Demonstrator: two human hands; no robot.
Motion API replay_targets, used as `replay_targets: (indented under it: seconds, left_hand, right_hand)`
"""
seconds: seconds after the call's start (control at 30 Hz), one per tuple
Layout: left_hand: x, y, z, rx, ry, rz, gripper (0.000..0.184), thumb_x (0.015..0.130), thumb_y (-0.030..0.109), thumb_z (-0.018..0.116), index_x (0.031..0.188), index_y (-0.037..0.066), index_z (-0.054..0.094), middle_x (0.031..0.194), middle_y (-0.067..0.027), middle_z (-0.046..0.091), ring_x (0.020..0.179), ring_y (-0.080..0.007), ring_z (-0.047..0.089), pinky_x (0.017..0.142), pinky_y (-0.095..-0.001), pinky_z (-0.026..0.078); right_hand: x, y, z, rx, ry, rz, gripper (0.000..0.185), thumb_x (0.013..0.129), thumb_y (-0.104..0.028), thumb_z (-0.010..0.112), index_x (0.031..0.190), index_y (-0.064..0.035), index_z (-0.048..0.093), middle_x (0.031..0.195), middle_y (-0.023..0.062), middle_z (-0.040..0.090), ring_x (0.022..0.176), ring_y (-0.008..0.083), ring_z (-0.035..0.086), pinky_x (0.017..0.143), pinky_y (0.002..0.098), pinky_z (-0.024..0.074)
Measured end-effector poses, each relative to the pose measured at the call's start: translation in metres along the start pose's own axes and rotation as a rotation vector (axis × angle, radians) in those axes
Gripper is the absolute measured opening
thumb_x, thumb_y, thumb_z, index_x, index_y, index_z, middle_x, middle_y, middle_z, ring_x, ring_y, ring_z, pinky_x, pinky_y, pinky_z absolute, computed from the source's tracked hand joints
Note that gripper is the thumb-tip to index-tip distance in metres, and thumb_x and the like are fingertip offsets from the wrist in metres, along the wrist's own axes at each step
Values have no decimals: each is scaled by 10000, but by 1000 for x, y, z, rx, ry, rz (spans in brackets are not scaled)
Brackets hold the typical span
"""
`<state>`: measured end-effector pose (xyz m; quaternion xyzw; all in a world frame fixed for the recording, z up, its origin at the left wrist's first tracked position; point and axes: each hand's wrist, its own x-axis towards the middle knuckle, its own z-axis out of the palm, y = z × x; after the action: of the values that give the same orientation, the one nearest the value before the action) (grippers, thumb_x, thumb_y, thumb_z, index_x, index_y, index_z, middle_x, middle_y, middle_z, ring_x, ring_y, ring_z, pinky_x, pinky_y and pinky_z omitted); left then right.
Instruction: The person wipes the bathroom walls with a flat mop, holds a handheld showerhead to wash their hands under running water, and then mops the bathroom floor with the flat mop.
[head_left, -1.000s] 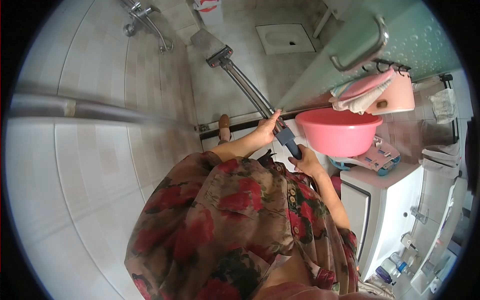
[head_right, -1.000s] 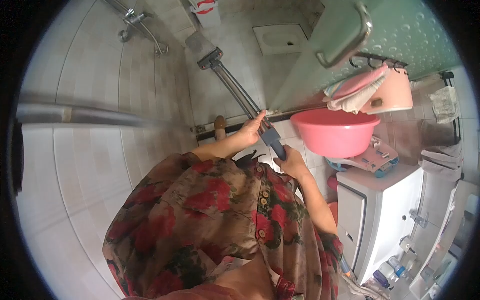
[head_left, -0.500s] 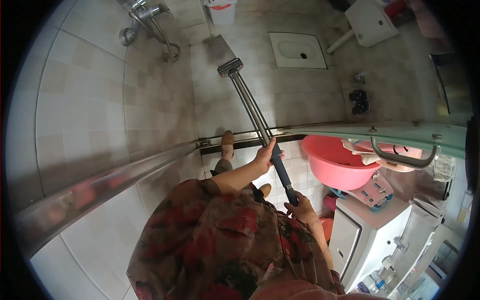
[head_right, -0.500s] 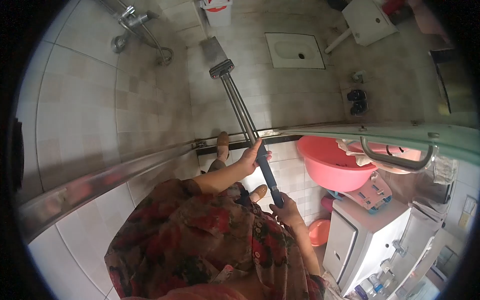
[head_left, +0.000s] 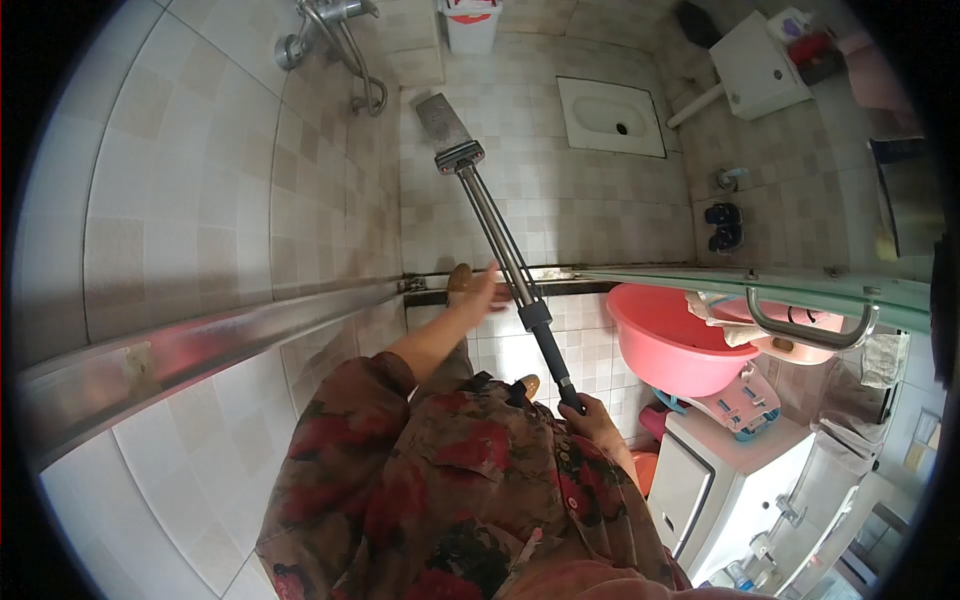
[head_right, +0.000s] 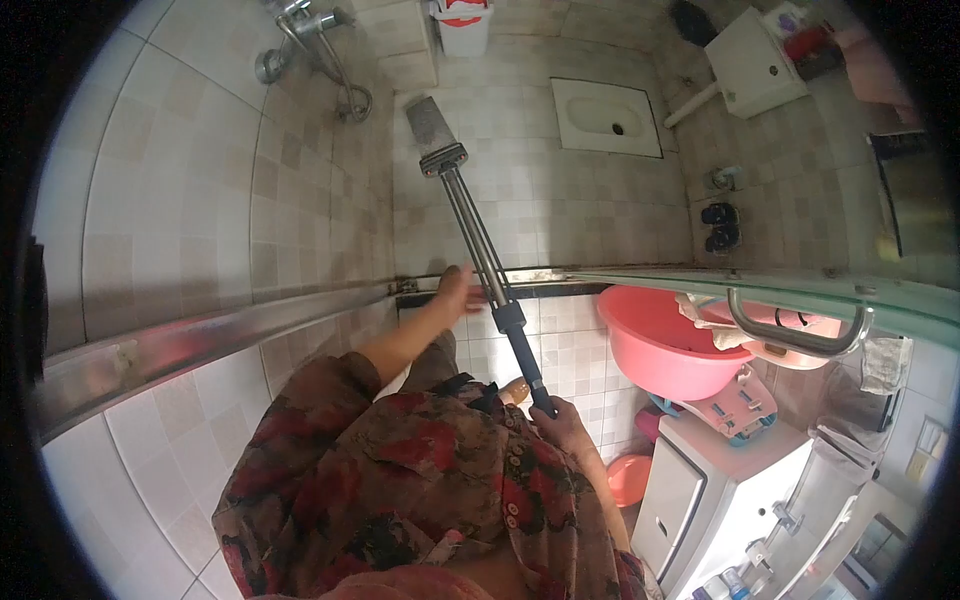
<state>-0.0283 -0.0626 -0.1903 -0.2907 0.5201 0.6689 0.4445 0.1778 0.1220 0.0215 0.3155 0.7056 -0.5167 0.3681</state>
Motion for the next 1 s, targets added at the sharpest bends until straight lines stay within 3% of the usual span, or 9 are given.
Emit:
replay_targets:
  seconds: [0.17, 0.23, 0.3, 0.37, 0.47, 0.6, 0.77, 0.83, 1.0]
  left_hand:
    - [42, 85, -96, -43, 326, 190, 472, 920, 443, 435, 1154, 38, 493, 1046, -110, 586, 666, -211, 636, 571, -357, 535]
    - [67, 122, -141, 266, 450, 311, 480, 909, 388, 475, 1184, -5, 484, 1092, -141, 582, 837, -257, 636, 684, -384, 533]
    - [91, 167, -177, 1116, 797, 525, 502, 887, 317, 524, 1245, -26, 444, 1143, -180, 557, 1029, -317, 566, 835, -405, 485]
    - [62, 217, -179, 1150, 820, 530, 517, 868, 269, 549, 1280, -15, 420, 1236, -213, 500, 1139, -349, 488, 936, -406, 421]
    - [47, 283, -182, 1261, 784, 485, 534, 872, 254, 542, 1310, -4, 379, 1293, -209, 445, 1123, -343, 504, 922, -405, 436]
    - [67, 346, -196, 1452, 858, 691, 550, 869, 221, 538, 1328, 1, 330, 1306, -201, 411, 1118, -335, 510, 929, -409, 446]
    - [110, 388, -208, 1559, 756, 678, 468, 890, 141, 490, 1319, 21, 345, 1346, -161, 384, 1130, -326, 510, 935, -418, 453]
    - [144, 389, -237, 1806, 865, 869, 389, 918, 100, 413, 1302, 48, 382, 1369, -115, 371, 1116, -326, 521, 924, -426, 456]
    - [152, 414, -240, 1812, 755, 645, 334, 937, 129, 357, 1248, 71, 461, 1303, -111, 446, 1087, -322, 535, 901, -433, 460]
  right_hand:
    - [24, -8, 1, 207, -111, 86, 274, 861, -272, 614, 937, -13, 560, 639, -9, 498, 541, 68, 452, 491, 229, 372]
    - [40, -12, 3, 247, -145, 103, 274, 868, -273, 608, 948, -15, 557, 630, -12, 489, 526, 64, 444, 472, 228, 361]
    - [58, -29, 0, 232, -148, 134, 268, 878, -268, 596, 949, -15, 546, 627, -6, 494, 489, 64, 438, 430, 231, 349]
    - [68, -56, -1, 203, -143, 141, 266, 878, -271, 595, 938, -18, 540, 620, -1, 497, 468, 69, 437, 412, 235, 348]
    - [78, -122, 2, 234, -175, 188, 263, 877, -276, 592, 914, -23, 532, 603, 8, 499, 440, 79, 440, 390, 242, 353]
    - [96, -176, 2, 193, -128, 199, 244, 870, -257, 588, 882, -29, 503, 562, 10, 492, 400, 82, 446, 364, 242, 359]
    - [90, -224, -8, 159, -135, 134, 219, 858, -219, 601, 877, -34, 484, 548, 7, 491, 375, 72, 449, 343, 231, 367]
    - [95, -239, -10, 136, -135, 87, 222, 846, -206, 606, 889, -23, 488, 551, 10, 496, 381, 76, 462, 351, 230, 380]
    - [114, -275, -5, 128, -193, 126, 290, 836, -219, 599, 947, 28, 494, 605, 32, 524, 427, 107, 533, 389, 249, 447]
